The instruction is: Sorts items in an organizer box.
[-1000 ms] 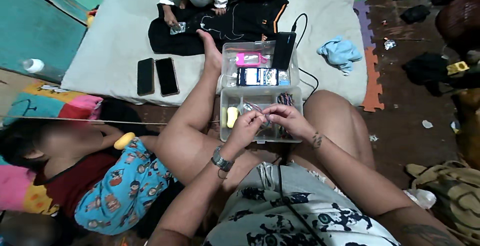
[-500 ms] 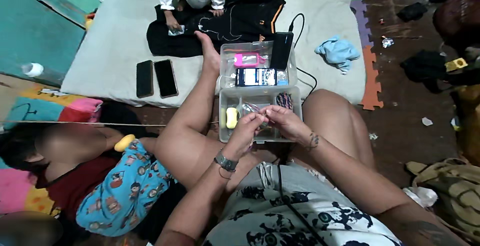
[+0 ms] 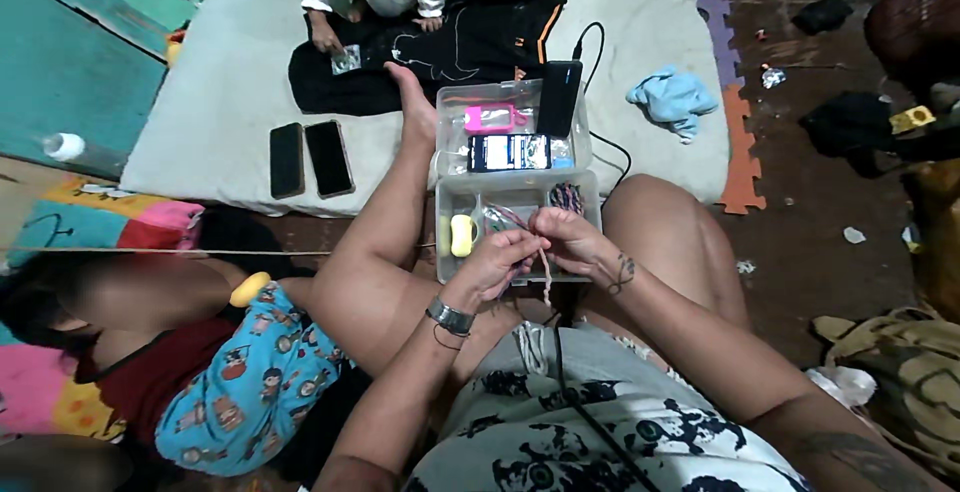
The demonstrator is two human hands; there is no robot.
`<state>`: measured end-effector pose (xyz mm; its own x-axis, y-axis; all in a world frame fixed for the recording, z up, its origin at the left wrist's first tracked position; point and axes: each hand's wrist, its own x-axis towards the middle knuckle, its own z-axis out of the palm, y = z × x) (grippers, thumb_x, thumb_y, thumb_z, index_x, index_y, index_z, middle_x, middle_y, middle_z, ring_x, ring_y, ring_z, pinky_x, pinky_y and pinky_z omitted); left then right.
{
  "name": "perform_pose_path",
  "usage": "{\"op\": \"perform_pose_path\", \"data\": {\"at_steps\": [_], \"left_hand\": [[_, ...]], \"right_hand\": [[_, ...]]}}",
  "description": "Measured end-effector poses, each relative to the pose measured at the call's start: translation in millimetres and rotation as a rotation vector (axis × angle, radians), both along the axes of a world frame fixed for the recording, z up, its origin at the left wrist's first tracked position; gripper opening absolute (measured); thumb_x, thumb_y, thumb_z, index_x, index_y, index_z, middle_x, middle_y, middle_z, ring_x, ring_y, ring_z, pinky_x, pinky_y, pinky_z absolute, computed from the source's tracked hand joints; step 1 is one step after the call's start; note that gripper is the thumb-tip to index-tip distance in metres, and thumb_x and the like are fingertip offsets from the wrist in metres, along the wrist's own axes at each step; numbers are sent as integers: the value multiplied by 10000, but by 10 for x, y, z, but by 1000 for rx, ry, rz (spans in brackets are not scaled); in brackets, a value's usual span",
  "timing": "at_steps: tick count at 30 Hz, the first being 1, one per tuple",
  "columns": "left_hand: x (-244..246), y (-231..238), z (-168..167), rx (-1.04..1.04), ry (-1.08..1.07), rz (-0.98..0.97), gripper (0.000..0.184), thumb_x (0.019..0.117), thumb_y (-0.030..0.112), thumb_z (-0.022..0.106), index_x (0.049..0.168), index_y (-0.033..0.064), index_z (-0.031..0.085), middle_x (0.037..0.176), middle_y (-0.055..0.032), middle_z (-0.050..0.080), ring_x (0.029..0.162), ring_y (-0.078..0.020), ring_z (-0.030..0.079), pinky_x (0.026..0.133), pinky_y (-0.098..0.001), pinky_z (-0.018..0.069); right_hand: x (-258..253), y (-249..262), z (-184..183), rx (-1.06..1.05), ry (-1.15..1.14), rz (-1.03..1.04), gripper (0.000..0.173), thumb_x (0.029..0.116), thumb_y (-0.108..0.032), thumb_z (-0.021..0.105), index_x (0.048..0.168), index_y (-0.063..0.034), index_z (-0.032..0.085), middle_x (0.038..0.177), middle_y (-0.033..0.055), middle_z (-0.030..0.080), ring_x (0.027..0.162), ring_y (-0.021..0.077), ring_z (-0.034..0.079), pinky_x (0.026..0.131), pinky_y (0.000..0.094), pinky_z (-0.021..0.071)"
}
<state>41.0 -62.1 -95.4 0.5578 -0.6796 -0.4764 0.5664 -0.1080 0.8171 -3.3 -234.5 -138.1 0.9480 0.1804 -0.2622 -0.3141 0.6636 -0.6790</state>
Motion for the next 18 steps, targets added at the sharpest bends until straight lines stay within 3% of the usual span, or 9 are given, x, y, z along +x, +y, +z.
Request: {"op": "perform_pose_path", "data": {"at_steps": [2, 6, 10, 11, 13, 16, 18], "left_hand": [[-12, -9, -19, 17, -3, -4, 129, 1025, 70, 560, 978, 40, 677, 788, 17, 649, 673, -37, 600, 639, -176, 515], [-25, -17, -46, 50, -31, 16, 117, 1025, 70, 566, 973, 33, 665, 756, 22, 623, 571, 2, 515, 510, -130, 416], [-5, 10, -42, 52, 9, 53, 132, 1043, 67, 530, 1024, 27, 654, 761, 28, 596, 537, 13, 468, 487, -121, 391], [-1, 19, -49, 46, 23, 58, 137, 1048, 68, 518, 1043, 23, 648, 765, 27, 594, 538, 12, 467, 486, -121, 391], [-1, 32, -59, 29, 41, 54, 143, 1052, 73, 508, 1047, 23, 642, 759, 32, 593, 542, 11, 471, 489, -125, 391], [-12, 16, -50, 44, -28, 48, 150, 1040, 75, 530, 992, 31, 665, 720, 49, 579, 536, 13, 459, 493, -130, 383], [-23, -27, -33, 143, -200, 33, 133, 1016, 83, 584, 947, 38, 689, 714, 56, 587, 559, 11, 464, 526, -149, 389]], "right_hand": [[9, 27, -14, 20, 4, 1, 178, 930, -66, 631, 769, -130, 594, 699, -6, 633, 637, 70, 621, 637, 242, 556], [5, 47, -22, -39, 27, -13, 194, 1004, -66, 556, 816, -111, 574, 741, 11, 643, 670, 83, 627, 666, 253, 559], [15, -49, -42, -175, -82, 79, 175, 1027, -126, 525, 1067, -75, 687, 964, 10, 699, 844, 82, 661, 808, 271, 571], [19, -63, -36, -199, -109, 100, 185, 1014, -105, 530, 1071, -66, 701, 1028, 18, 709, 897, 86, 665, 841, 278, 567], [20, -51, -13, -240, -104, 73, 158, 973, -48, 551, 944, -65, 705, 1041, 28, 716, 931, 96, 668, 848, 281, 561], [17, -11, -8, -170, -24, -18, 181, 950, -11, 591, 810, -78, 685, 836, 10, 705, 756, 76, 653, 735, 252, 564], [13, 9, 14, -113, 37, -51, 228, 964, 0, 568, 762, -102, 604, 758, -1, 667, 692, 68, 627, 687, 244, 549]]}}
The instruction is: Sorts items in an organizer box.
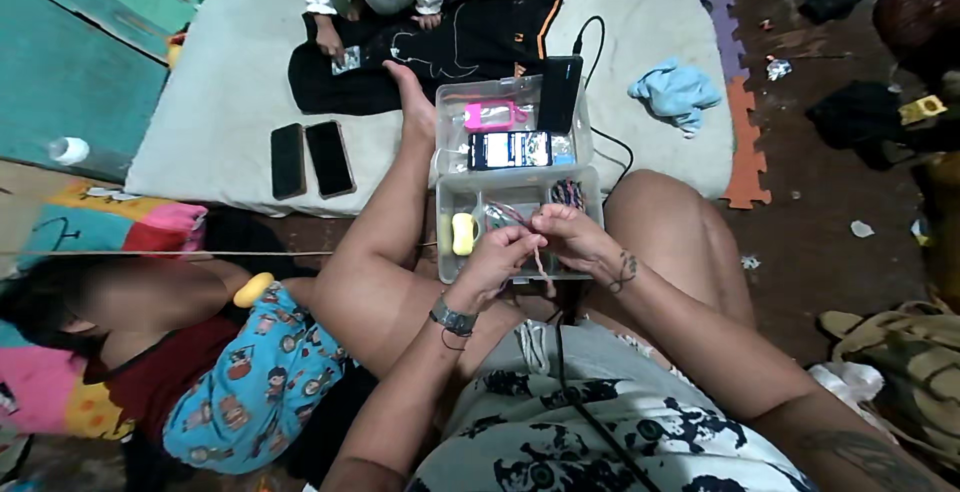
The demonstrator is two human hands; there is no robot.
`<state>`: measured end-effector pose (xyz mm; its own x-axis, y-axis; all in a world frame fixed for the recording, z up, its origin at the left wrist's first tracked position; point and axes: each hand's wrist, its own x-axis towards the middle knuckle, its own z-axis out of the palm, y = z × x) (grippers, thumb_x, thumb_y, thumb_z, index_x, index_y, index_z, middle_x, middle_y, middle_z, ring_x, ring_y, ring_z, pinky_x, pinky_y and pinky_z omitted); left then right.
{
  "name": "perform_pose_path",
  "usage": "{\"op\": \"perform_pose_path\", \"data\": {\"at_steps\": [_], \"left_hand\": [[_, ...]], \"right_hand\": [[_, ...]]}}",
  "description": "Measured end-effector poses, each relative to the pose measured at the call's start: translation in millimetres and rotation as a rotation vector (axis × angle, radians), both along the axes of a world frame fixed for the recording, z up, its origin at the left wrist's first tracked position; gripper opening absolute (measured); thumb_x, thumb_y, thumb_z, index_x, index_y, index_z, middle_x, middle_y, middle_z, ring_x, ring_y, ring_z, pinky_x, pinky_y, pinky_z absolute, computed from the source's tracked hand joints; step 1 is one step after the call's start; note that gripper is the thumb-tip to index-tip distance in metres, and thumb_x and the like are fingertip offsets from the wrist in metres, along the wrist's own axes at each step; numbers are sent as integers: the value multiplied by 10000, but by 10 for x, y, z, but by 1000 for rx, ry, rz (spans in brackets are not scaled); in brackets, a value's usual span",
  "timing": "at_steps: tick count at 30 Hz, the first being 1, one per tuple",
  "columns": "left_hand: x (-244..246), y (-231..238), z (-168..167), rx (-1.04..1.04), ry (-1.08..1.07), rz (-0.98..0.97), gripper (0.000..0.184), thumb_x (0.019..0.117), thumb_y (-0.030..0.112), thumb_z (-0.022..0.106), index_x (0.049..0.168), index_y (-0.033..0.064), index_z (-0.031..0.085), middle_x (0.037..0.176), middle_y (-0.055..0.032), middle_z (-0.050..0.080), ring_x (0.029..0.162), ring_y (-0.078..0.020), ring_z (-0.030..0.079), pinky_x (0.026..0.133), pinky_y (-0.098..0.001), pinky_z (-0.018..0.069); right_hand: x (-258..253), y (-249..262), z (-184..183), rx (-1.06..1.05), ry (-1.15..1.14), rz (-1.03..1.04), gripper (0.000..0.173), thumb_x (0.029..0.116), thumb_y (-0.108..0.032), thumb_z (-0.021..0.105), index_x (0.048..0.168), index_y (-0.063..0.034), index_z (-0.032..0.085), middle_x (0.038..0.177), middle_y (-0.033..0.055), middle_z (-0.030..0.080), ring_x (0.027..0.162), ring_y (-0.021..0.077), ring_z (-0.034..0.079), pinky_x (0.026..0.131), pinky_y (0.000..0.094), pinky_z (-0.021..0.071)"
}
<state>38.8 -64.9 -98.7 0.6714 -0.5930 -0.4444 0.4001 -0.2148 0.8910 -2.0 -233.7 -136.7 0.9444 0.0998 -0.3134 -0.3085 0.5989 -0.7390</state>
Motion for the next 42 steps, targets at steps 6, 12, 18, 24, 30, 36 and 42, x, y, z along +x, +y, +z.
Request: {"op": "perform_pose_path", "data": {"at_steps": [6, 12, 18, 24, 30, 36, 42], "left_hand": [[-20, -69, -37, 257, -408, -96, 189, 1020, 168, 616, 997, 10, 718, 889, -19, 686, 771, -25, 609, 750, -224, 517], [12, -34, -24, -14, 118, 45, 198, 1066, 104, 499, 996, 18, 664, 747, 25, 581, 560, -9, 476, 513, -143, 402], [7, -75, -77, 67, -30, -19, 168, 1041, 104, 556, 986, 22, 692, 757, 39, 603, 583, -3, 489, 549, -157, 417], [72, -103, -295, 67, 54, 29, 193, 1061, 116, 512, 1020, 7, 666, 745, 27, 575, 574, -22, 489, 540, -164, 423], [131, -41, -410, -57, 202, 6, 199, 1065, 102, 474, 1029, 22, 653, 736, 39, 561, 595, -30, 514, 565, -168, 456], [143, -138, -343, 97, 11, -38, 161, 1040, 99, 564, 1000, 10, 692, 753, 27, 616, 621, -26, 545, 599, -173, 471], [136, -109, -445, 84, 21, -26, 177, 1051, 98, 536, 1016, -3, 677, 766, 14, 615, 630, -39, 557, 608, -185, 487]], "right_hand": [[22, 54, 9, -29, 116, -122, 217, 1013, -31, 567, 807, -89, 531, 710, 14, 624, 635, 88, 604, 643, 258, 540], [27, -125, -44, -117, -56, 114, 195, 1024, -66, 502, 1036, -50, 696, 972, 25, 705, 828, 91, 659, 795, 275, 570], [40, -43, -27, -2, 70, -82, 210, 991, -29, 564, 798, -104, 529, 713, 5, 614, 628, 76, 590, 630, 243, 525], [97, -105, -90, -197, 104, 31, 146, 1073, -124, 497, 1045, -48, 619, 895, 26, 640, 763, 97, 615, 753, 273, 549], [133, -120, -155, -213, 83, -8, 178, 1029, -15, 536, 892, -15, 650, 892, 41, 700, 760, 90, 639, 751, 270, 553], [137, -132, -137, -164, 128, -126, 185, 1018, -44, 571, 833, -56, 580, 773, 15, 631, 645, 80, 574, 651, 252, 521], [178, -122, -192, -258, 158, -117, 163, 1037, -114, 591, 895, -68, 526, 793, 22, 603, 666, 98, 576, 679, 277, 532]]}}
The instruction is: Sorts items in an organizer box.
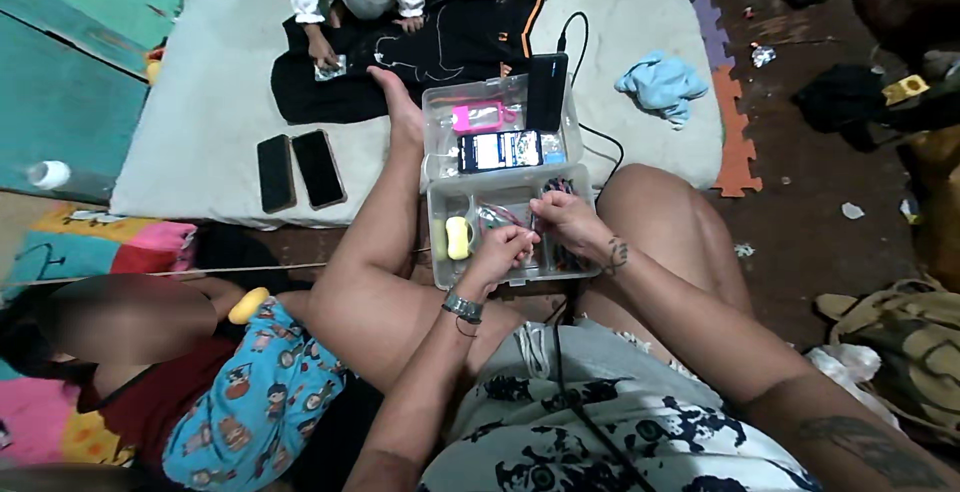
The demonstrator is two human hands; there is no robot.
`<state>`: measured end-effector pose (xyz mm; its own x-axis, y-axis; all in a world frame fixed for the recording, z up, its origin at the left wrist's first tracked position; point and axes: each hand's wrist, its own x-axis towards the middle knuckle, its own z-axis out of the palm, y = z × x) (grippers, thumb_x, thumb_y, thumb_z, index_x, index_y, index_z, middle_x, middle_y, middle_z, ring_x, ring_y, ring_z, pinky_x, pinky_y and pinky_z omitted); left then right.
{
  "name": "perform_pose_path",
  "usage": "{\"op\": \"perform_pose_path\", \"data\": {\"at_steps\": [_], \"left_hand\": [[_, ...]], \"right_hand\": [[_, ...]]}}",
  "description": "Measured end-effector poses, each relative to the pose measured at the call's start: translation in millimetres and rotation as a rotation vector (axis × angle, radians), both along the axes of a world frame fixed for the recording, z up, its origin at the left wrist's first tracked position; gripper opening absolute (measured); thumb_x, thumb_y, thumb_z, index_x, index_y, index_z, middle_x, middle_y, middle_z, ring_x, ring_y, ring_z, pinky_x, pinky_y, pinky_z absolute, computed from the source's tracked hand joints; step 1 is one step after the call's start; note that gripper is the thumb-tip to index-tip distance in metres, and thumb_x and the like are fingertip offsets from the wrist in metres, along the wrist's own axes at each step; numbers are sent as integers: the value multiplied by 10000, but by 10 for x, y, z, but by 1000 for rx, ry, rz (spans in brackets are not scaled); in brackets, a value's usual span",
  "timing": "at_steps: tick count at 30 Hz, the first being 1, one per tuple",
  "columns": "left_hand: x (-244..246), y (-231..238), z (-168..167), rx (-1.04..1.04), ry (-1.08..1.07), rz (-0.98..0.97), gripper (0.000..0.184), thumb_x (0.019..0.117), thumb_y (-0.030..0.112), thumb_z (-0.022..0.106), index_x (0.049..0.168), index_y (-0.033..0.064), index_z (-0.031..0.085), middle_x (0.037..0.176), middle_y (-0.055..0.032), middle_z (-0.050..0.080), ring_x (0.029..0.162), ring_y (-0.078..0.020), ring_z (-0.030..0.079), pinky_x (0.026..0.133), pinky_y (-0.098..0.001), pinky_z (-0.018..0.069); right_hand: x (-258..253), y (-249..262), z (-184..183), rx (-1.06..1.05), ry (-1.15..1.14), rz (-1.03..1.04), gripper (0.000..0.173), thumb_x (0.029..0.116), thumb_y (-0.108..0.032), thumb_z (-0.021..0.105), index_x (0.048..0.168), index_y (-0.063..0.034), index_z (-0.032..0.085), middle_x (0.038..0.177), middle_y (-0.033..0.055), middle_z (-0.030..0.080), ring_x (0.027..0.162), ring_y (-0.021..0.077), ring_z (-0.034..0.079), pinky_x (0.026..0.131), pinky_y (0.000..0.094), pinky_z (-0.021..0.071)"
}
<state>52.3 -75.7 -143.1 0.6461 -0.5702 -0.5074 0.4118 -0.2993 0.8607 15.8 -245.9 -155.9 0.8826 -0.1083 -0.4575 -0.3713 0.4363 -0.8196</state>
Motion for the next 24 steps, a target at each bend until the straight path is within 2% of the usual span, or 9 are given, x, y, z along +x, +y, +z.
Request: {"op": "perform_pose_path", "data": {"at_steps": [3, 4, 7, 9, 12, 15, 17, 19, 24], "left_hand": [[7, 47, -45, -56, 114, 58, 194, 1069, 100, 494, 1045, -10, 651, 780, -2, 606, 633, -52, 562, 604, -182, 495], [11, 57, -47, -63, 141, 67, 198, 1073, 103, 486, 1053, -8, 649, 780, -2, 605, 632, -54, 564, 602, -181, 496], [6, 60, -39, -85, 166, 61, 195, 1068, 101, 491, 1050, 0, 657, 763, 12, 601, 618, -42, 558, 590, -172, 491], [-4, 44, -49, -94, 133, 45, 189, 1057, 96, 509, 1038, 2, 671, 754, 12, 603, 618, -41, 555, 590, -176, 488], [-22, -5, -56, -30, 57, 23, 169, 1046, 95, 548, 1026, -6, 682, 771, 7, 636, 640, -44, 576, 615, -188, 499], [-28, -10, -84, -8, 53, 26, 178, 1051, 106, 542, 1033, -8, 677, 795, 0, 634, 652, -48, 577, 626, -191, 501], [-14, 15, -101, -25, 100, 51, 189, 1062, 114, 521, 1053, -8, 665, 811, -9, 634, 661, -56, 580, 632, -195, 507], [9, 45, -115, -45, 149, 79, 191, 1066, 113, 509, 1054, -4, 659, 808, -10, 621, 666, -67, 581, 641, -204, 515], [17, 57, -71, -59, 159, 68, 181, 1061, 102, 511, 1029, 5, 661, 786, 4, 607, 656, -54, 576, 630, -188, 512]], "right_hand": [[-7, -45, -36, -34, -62, 216, 190, 1081, -98, 466, 1105, -3, 629, 975, 53, 654, 784, 101, 623, 773, 281, 554], [-12, -43, -40, -41, -73, 255, 197, 1077, -76, 464, 1109, 7, 640, 995, 56, 667, 810, 97, 634, 797, 280, 556], [-13, -15, -34, -71, -59, 187, 131, 1022, -47, 583, 926, -6, 661, 890, 39, 689, 757, 85, 629, 754, 266, 549], [-3, -1, -34, -62, -29, 99, 187, 997, -69, 639, 816, -43, 598, 783, 21, 640, 685, 86, 586, 687, 264, 520], [0, 41, -38, -24, 46, -25, 224, 980, -81, 670, 804, -60, 534, 709, 19, 592, 605, 90, 549, 611, 259, 499], [-2, 42, -70, -63, 62, -8, 177, 1002, -136, 660, 891, -41, 559, 740, 28, 590, 621, 99, 553, 632, 271, 509], [0, -13, -78, -79, 14, 138, 159, 1060, -171, 559, 1024, -27, 615, 863, 36, 623, 698, 95, 576, 694, 271, 523], [2, -47, -83, -67, -38, 264, 179, 1072, -115, 501, 1114, -9, 638, 996, 54, 664, 788, 92, 618, 762, 274, 545], [8, 3, -102, -95, -36, 147, 153, 998, -62, 635, 850, -27, 616, 823, 35, 650, 717, 99, 610, 719, 282, 547]]}}
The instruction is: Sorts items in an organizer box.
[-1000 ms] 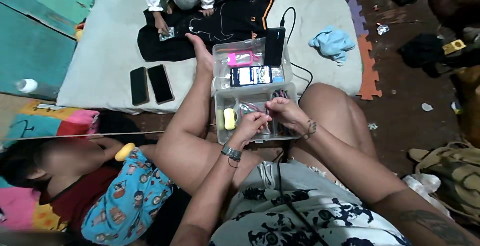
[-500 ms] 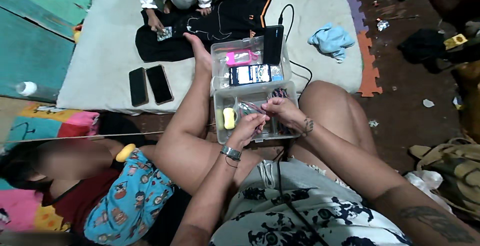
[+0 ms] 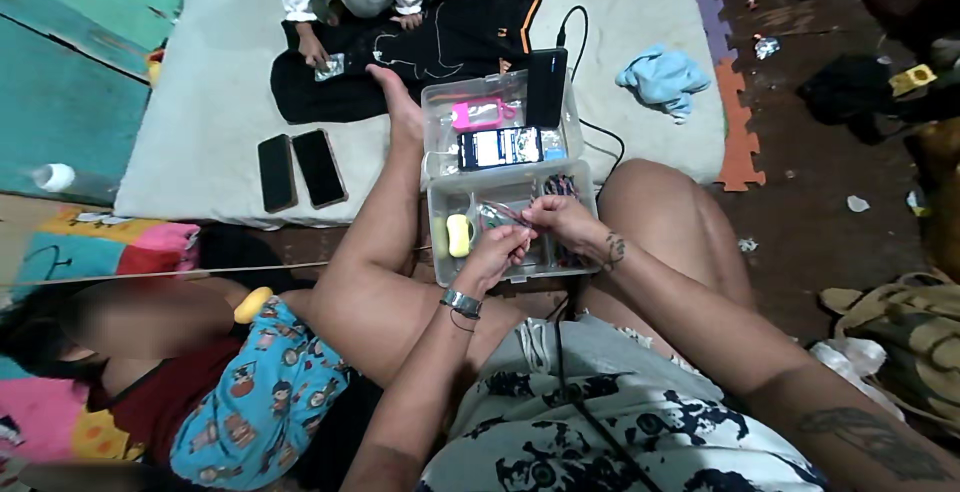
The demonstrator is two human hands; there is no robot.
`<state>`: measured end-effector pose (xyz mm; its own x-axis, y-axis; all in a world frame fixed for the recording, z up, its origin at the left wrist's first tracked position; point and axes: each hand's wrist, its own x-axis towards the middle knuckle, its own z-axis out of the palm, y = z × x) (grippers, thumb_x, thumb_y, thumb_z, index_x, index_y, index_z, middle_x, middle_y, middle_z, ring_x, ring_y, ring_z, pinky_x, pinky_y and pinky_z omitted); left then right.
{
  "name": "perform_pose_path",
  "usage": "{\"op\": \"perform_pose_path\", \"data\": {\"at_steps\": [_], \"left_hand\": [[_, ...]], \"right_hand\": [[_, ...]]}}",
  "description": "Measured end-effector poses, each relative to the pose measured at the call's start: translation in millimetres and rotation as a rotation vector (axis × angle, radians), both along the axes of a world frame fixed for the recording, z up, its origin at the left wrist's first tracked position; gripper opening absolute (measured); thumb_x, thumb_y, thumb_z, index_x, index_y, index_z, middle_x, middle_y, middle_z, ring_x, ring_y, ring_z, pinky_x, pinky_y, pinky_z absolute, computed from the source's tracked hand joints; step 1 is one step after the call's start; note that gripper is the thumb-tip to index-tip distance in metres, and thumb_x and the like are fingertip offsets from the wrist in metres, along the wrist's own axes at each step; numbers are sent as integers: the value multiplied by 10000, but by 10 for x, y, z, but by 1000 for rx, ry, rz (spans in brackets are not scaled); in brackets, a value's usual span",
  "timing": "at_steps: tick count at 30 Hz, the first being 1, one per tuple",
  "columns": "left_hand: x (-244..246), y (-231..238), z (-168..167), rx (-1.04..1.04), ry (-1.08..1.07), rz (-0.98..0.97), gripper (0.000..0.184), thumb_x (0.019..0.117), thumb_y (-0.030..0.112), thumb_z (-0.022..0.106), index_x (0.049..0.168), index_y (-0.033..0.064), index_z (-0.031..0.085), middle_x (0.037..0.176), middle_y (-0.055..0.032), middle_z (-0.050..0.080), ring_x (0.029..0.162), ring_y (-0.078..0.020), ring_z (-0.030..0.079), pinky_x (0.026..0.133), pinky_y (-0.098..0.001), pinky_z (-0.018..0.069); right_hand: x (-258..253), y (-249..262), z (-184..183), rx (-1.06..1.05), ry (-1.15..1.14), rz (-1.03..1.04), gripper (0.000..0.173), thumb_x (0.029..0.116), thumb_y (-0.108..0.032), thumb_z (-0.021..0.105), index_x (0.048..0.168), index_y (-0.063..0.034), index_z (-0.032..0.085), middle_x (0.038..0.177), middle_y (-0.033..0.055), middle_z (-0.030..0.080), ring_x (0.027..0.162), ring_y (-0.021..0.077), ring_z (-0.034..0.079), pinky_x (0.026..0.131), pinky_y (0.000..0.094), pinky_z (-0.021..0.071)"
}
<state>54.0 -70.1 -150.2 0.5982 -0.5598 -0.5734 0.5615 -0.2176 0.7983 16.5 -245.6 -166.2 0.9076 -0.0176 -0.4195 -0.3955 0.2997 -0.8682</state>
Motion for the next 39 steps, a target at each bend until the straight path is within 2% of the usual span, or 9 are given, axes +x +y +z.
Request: {"op": "perform_pose_path", "data": {"at_steps": [6, 11, 15, 18, 24, 29, 32, 35, 39], "left_hand": [[-23, -30, -28, 45, -101, -17, 156, 1040, 83, 554, 1009, -5, 679, 780, -2, 635, 638, -49, 575, 610, -187, 497], [9, 0, 10, 45, -30, 44, 176, 1062, 98, 509, 1022, 7, 655, 798, -8, 610, 654, -61, 564, 628, -193, 499], [21, -3, 10, 32, 7, 62, 177, 1067, 105, 501, 1028, 13, 647, 818, -15, 632, 672, -65, 583, 640, -197, 508], [18, -19, 17, 17, -76, 37, 167, 1047, 82, 531, 974, 17, 667, 809, -3, 638, 694, -55, 587, 672, -197, 509], [-10, -69, 1, 96, -245, -16, 144, 1024, 61, 573, 953, -4, 680, 868, -17, 661, 788, -63, 605, 770, -229, 514], [-4, 17, -16, 23, -77, 26, 172, 1048, 73, 523, 995, 7, 673, 846, -13, 644, 727, -68, 594, 705, -211, 514], [4, 31, -23, 11, -36, 13, 170, 1050, 77, 522, 1005, 13, 673, 829, -3, 640, 707, -58, 591, 685, -203, 516], [0, -4, 13, 45, -115, 11, 148, 1033, 64, 557, 1000, 3, 687, 851, -11, 665, 730, -53, 601, 711, -205, 518], [-25, -45, 4, 134, -273, -41, 139, 1023, 76, 587, 1002, -8, 696, 879, -19, 670, 789, -58, 607, 777, -239, 520]], "right_hand": [[12, 4, 18, -26, 71, -155, 213, 988, -162, 686, 854, -67, 551, 752, 14, 588, 641, 88, 541, 640, 270, 493], [-8, -86, 48, -12, 30, 160, 234, 1070, -139, 522, 1261, -29, 600, 1062, 61, 649, 850, 107, 614, 777, 290, 531], [-12, 26, 49, 36, 23, 95, 126, 1019, -53, 593, 915, -9, 650, 891, 47, 682, 777, 93, 625, 754, 267, 538], [6, 61, 50, 111, 45, -24, 185, 991, -52, 639, 816, -48, 580, 757, 22, 636, 674, 88, 605, 680, 254, 539], [5, 125, 25, 57, 94, -117, 222, 979, -103, 685, 837, -56, 520, 732, 29, 611, 627, 92, 575, 626, 259, 514], [1, -24, 58, 66, 38, 156, 176, 1067, -114, 517, 1154, -37, 648, 1031, 40, 670, 812, 84, 623, 751, 254, 540], [-7, -1, 47, 43, -1, 92, 123, 1024, -55, 578, 974, -20, 684, 964, 43, 699, 805, 91, 640, 755, 268, 553], [0, 7, 39, 56, 42, -37, 159, 980, -66, 656, 833, -67, 594, 791, 10, 629, 669, 71, 562, 649, 241, 496], [6, 50, 37, 89, 114, -138, 199, 975, -104, 682, 836, -83, 541, 723, 4, 594, 600, 74, 532, 599, 245, 485]]}}
